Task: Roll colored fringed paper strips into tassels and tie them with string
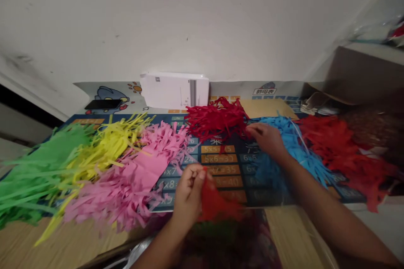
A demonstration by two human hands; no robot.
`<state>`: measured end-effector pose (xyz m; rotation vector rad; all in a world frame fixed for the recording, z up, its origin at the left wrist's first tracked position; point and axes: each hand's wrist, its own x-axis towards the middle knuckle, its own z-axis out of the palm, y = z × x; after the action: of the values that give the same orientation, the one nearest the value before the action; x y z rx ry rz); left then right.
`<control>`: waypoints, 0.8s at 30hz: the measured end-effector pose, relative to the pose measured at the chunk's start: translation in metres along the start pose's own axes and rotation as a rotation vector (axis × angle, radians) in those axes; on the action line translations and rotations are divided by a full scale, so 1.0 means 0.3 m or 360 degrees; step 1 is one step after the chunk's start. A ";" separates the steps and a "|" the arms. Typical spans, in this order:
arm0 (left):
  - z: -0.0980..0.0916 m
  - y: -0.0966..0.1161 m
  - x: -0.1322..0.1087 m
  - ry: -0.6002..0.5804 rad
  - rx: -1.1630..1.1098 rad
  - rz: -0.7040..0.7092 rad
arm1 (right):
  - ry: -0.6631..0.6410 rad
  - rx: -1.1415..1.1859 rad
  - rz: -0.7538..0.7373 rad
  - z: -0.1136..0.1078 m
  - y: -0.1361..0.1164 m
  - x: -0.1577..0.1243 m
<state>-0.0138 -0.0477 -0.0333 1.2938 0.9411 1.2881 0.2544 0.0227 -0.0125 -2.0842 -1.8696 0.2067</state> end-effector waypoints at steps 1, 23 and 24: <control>-0.002 -0.009 0.003 0.0011 -0.0149 -0.0122 | -0.0054 -0.0109 0.0030 -0.002 0.048 0.076; 0.023 -0.044 0.008 -0.0178 0.0193 -0.0194 | -0.0279 -0.0476 0.0039 -0.013 0.241 0.222; 0.030 -0.048 0.006 -0.0191 0.0201 -0.0184 | -0.0274 -0.0462 0.0035 -0.010 0.243 0.207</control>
<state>-0.0030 -0.0448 -0.0461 1.3769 1.0098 1.0646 0.3316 0.0774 -0.0275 -2.3440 -2.0847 0.1297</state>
